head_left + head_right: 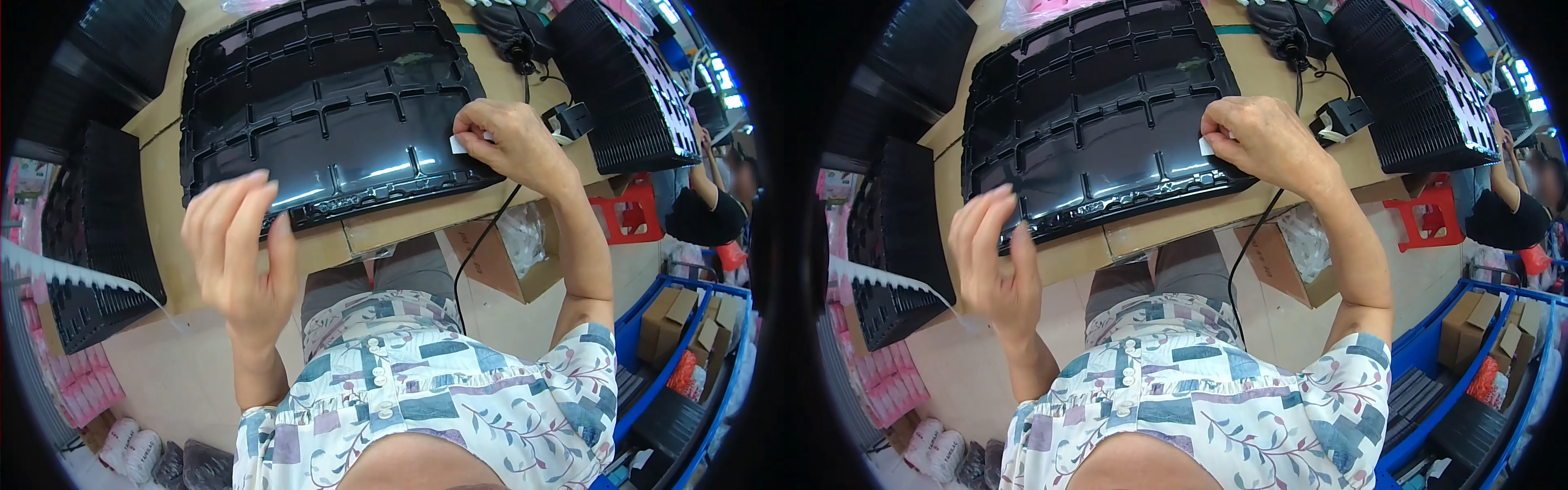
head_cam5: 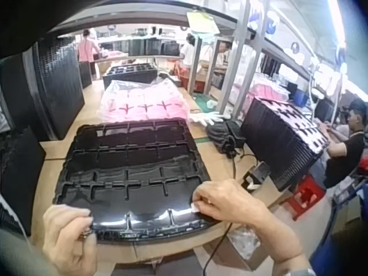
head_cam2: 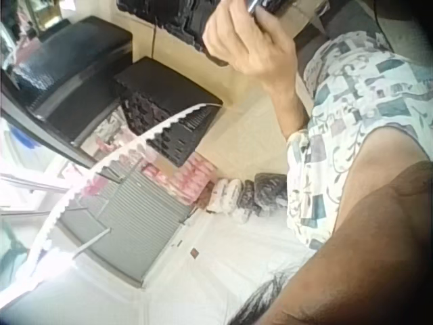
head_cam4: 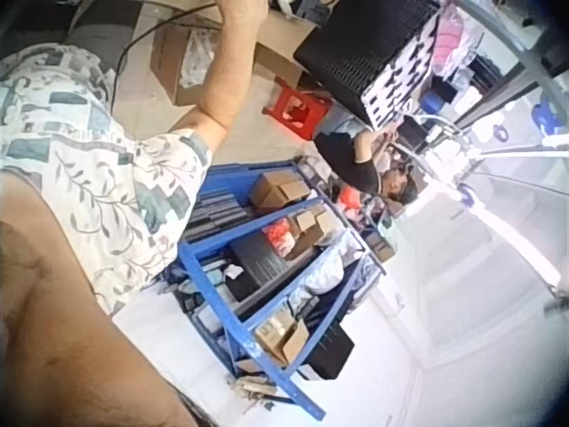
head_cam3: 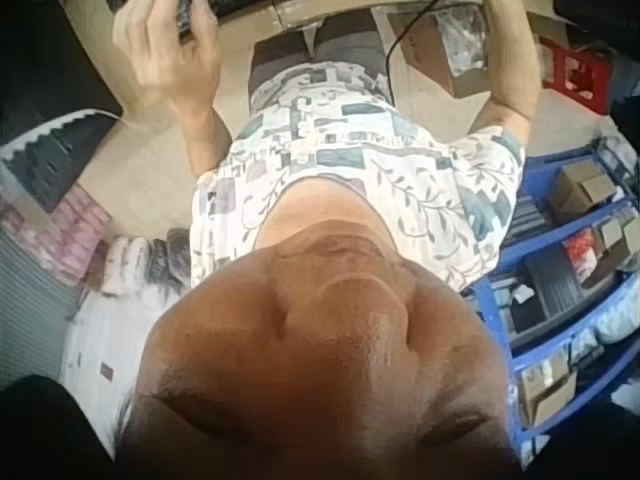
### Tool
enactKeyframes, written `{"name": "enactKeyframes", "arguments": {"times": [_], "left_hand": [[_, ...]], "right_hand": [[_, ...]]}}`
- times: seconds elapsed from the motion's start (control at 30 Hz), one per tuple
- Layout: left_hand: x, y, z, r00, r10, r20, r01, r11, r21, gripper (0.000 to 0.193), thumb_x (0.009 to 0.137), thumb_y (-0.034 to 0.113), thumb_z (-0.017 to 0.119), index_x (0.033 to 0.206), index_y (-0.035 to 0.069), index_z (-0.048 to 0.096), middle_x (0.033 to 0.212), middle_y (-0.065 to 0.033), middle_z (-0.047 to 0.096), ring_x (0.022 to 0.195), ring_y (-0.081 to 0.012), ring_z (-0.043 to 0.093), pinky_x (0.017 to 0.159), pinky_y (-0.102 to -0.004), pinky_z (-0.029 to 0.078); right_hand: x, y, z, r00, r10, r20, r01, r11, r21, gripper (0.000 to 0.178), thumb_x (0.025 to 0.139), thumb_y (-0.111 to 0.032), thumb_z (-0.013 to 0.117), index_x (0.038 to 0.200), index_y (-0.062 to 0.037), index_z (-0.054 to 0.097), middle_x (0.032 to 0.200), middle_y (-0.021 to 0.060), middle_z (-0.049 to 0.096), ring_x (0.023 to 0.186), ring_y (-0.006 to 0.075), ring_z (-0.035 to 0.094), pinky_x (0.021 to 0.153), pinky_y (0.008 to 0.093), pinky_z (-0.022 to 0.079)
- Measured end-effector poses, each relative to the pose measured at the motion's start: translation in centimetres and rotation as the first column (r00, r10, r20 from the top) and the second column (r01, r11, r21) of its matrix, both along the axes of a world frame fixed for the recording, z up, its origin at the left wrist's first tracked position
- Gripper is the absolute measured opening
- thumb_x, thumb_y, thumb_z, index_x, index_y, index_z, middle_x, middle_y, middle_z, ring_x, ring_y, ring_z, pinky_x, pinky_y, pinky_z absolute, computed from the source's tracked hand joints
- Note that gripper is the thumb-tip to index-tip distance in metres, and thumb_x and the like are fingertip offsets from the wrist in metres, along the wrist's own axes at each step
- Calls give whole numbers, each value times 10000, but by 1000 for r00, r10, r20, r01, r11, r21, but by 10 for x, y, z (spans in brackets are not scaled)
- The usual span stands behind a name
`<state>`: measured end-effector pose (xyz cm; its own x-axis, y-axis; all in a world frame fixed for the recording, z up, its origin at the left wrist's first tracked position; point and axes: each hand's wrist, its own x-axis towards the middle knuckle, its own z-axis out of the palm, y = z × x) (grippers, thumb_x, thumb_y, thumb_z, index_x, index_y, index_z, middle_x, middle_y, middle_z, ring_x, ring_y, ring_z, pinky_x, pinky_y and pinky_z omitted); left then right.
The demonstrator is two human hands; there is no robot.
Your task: The person applies small white adhesive pads to the corners of a black plastic tray, then places a pink foam insert into the tray and presses it down. The person repeats this process with a second tray, applying adhesive pads and inserting another pink foam insert.
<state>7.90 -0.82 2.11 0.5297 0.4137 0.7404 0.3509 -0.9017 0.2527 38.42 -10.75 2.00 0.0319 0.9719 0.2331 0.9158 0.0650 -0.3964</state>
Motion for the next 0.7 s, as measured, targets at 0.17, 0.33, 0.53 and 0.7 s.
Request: {"name": "enactKeyframes", "arguments": {"times": [0.17, 0.33, 0.53, 0.7], "left_hand": [[23, 24, -24, 999, -48, -7, 45, 963, -267, 319, 809, -25, 672, 1124, 24, 667, 1131, -127, 664, 1106, -280, 598, 970, -383, 450], [24, 26, -37, 994, -2, -113, -18, 984, -177, 353, 800, 18, 691, 1151, 29, 661, 1143, -132, 661, 1182, -324, 566, 1056, -453, 418], [26, 24, -39, 993, 11, -115, -31, 984, -174, 344, 797, 11, 687, 1141, 25, 663, 1142, -131, 661, 1173, -321, 571, 1068, -460, 409], [30, 24, -36, 995, -2, -98, -11, 991, -131, 345, 763, -8, 705, 1104, 17, 654, 1071, -123, 665, 1096, -312, 599, 1033, -487, 429]], "right_hand": [[2, 7, 2, 994, 8, 107, 1, 996, -85, 83, 831, -80, 632, 804, -10, 597, 734, 107, 627, 646, 269, 635, 606, 369, 495], [-18, 4, 0, 879, 88, 469, -67, 996, -62, 121, 826, -81, 631, 828, -36, 519, 725, 118, 587, 641, 294, 628, 581, 413, 481], [4, 0, 3, 958, 190, 212, -189, 982, -25, 96, 847, -88, 630, 856, -31, 554, 742, 113, 628, 656, 304, 639, 600, 392, 510], [1, 7, -2, 924, 126, 361, -140, 990, 12, 131, 880, -119, 633, 864, -57, 518, 718, 91, 578, 609, 279, 600, 550, 386, 456]]}}
